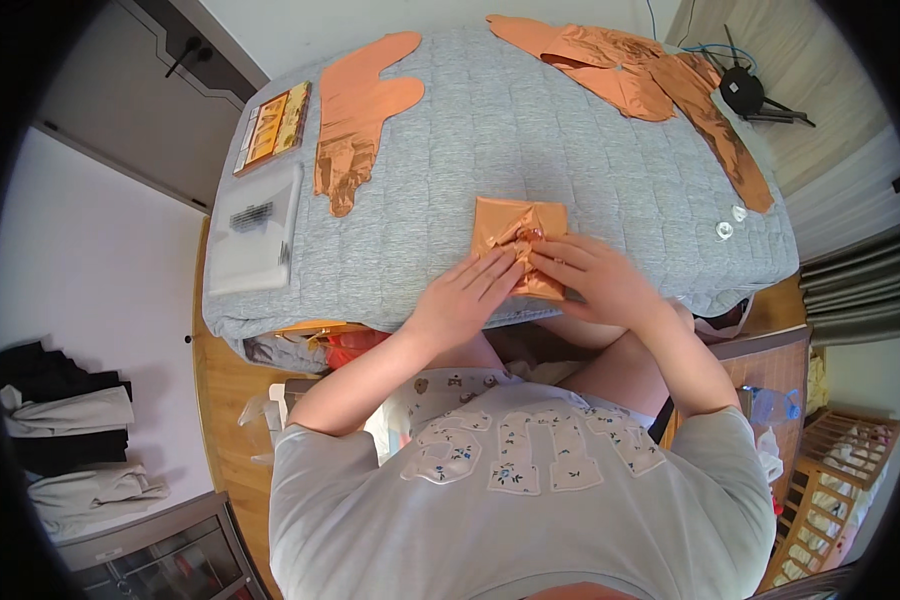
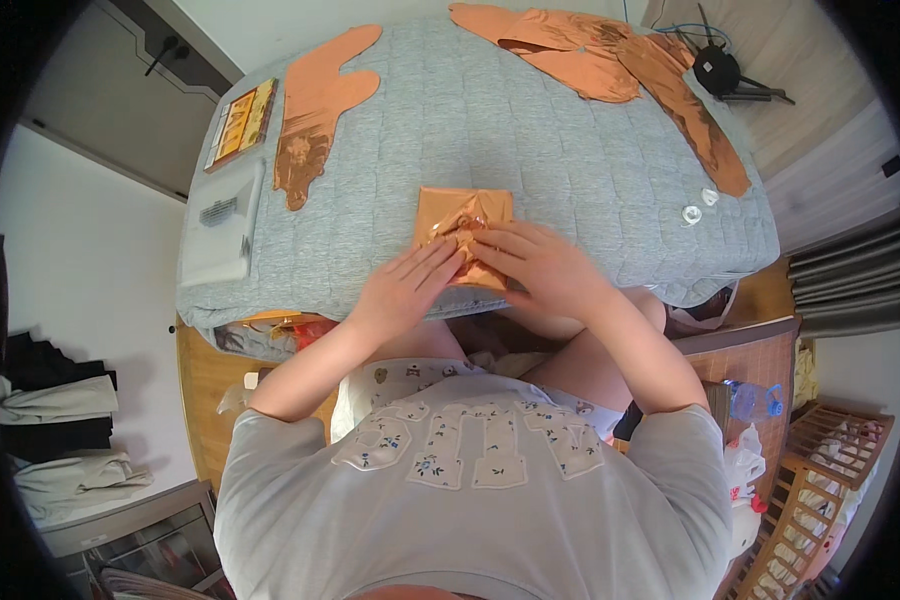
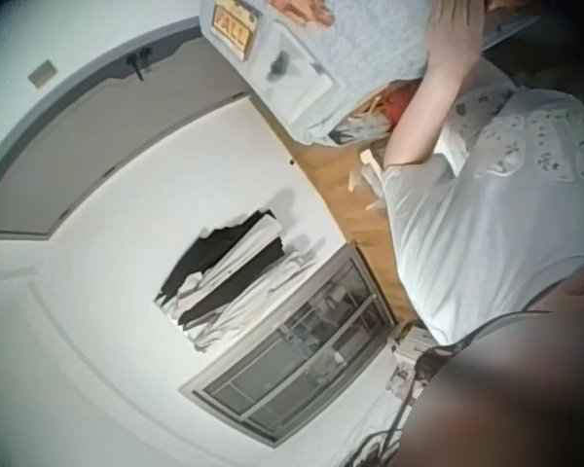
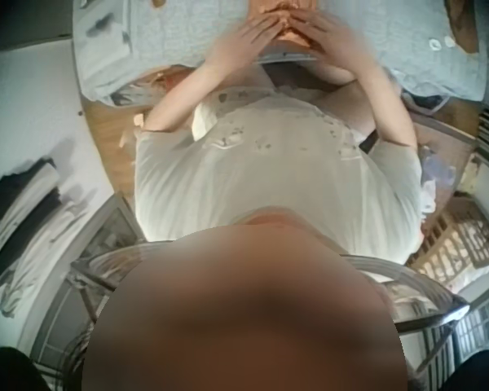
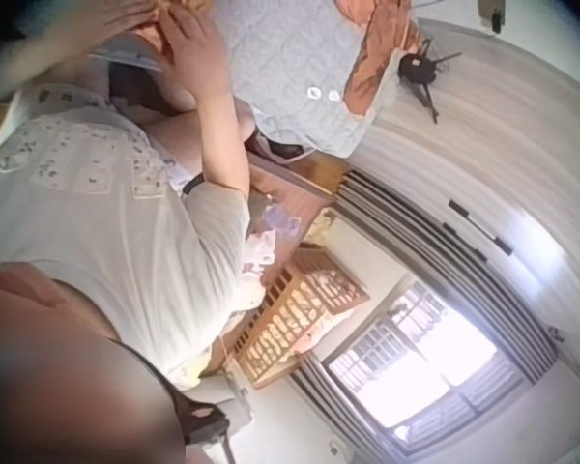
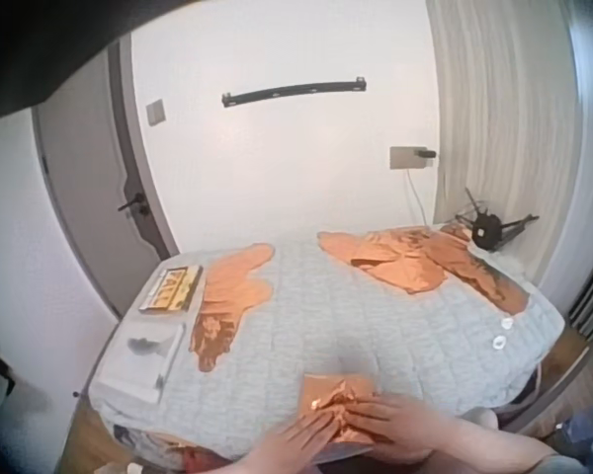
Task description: Fold a large foil balloon into a square and insert it into a clear plastic sleeve.
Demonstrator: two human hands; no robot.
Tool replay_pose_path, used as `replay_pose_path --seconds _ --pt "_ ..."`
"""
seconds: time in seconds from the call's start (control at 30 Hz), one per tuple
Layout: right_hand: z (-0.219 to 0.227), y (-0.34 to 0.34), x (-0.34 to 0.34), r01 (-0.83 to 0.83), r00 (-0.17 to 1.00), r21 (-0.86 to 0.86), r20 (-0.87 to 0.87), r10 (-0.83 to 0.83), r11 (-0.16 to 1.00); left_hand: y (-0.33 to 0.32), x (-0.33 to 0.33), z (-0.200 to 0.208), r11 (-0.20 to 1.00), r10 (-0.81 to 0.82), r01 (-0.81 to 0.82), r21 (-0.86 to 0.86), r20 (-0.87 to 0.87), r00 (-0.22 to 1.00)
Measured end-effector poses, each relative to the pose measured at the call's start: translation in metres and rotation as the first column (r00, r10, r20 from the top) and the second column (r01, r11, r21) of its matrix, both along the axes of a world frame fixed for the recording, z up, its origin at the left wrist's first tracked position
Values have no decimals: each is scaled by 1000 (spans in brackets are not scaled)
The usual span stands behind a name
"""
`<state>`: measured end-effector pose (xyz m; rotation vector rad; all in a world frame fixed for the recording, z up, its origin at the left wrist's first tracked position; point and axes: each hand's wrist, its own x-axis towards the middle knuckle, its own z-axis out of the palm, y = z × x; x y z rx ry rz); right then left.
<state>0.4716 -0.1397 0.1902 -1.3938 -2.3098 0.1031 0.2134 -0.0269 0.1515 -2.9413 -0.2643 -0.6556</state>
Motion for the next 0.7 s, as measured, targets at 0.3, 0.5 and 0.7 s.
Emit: replay_pose_path --seconds 0.3,0.5,0.7 --pt "-8 -6 -34 -17 986 289 -155 64 957 -23 -37 42 917 -21 96 -386 194 981" --pt "34 -11 -38 373 764 46 -582 -279 927 60 -40 96 914 128 43 -402 389 912" --pt "39 -12 23 277 -217 -275 -951 -219 921 302 -79 76 657 744 -718 -230 44 666"
